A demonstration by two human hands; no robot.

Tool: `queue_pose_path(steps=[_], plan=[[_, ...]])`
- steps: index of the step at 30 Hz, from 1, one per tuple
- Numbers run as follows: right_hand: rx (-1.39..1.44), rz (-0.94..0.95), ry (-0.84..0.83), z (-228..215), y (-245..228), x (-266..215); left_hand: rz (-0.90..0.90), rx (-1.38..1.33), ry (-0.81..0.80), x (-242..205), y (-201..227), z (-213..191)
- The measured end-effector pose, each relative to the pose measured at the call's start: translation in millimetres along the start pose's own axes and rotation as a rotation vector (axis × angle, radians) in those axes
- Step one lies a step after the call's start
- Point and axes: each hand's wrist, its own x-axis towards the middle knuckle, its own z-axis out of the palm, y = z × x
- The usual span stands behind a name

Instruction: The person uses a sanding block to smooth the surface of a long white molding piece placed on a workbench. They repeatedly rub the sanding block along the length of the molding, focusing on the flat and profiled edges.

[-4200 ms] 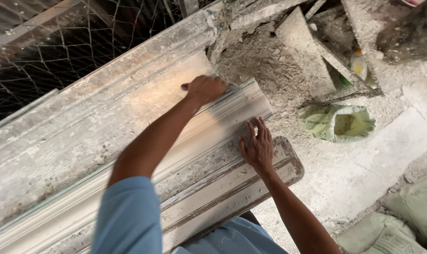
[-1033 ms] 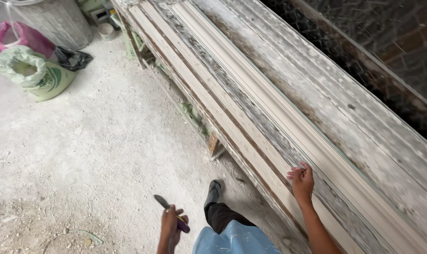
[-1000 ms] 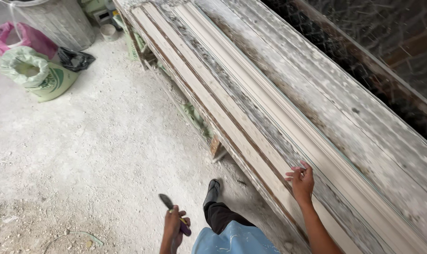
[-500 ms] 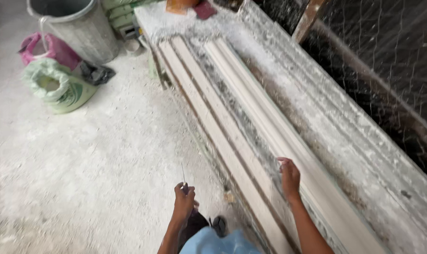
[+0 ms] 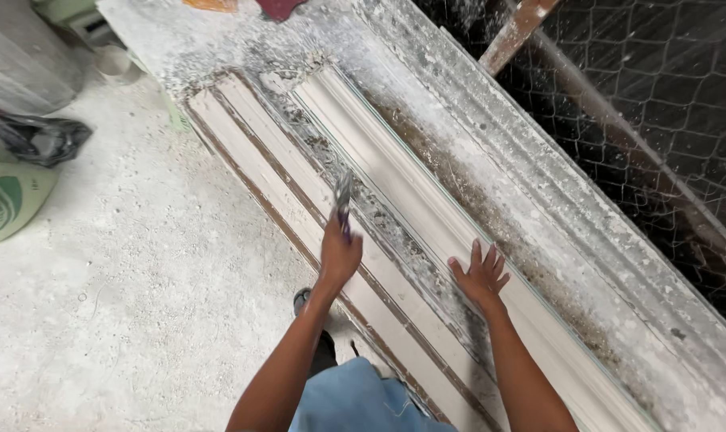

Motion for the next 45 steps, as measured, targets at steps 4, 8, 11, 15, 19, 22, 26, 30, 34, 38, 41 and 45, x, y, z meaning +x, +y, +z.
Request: queue_pose_path(steps=[4,8,11,15,19,22,26,30,34,38,41,45], plan=[[0.003,0.003,0.036,-1,-6,-2,-0.229,0.05,-0.103,66,1,44],[0.012,0.015,0.038,-1,-4,-6,-0.388,0.057,-0.255,53,15,73],[0.009,0.015,0.052,-4,-7,0,-0.413,0.078,-0.268,74,7,73],[0.048,0.006,0.068,2,-4,-7,-0.383,0.081,-0.129,131,-37,65],[0.029,0.021,0.054,1,-4,-2,-0.248,0.02,-0.135,107,-50,90],[0.027,0.023,0.053,3,-5,0,-0.237,-0.038,-0.203,91,-53,95],[0.026,0.02,0.066,3,-3,-2,-0.302,0.04,-0.202,179,-85,54],[0.031,0.032,0.067,3,-5,-2,-0.193,0.11,-0.092,198,-82,36],[0.023,0.034,0.083,4,-6,-1,-0.541,0.012,-0.403,141,-47,50],[0.039,0.01,0.094,3,-5,-1,-0.385,0.058,-0.264,202,-66,26],[0.028,0.024,0.08,3,-4,-4,-0.506,0.154,-0.288,248,-97,12],[0.034,0.027,0.077,3,-7,-1,-0.411,0.074,-0.25,213,-103,28]])
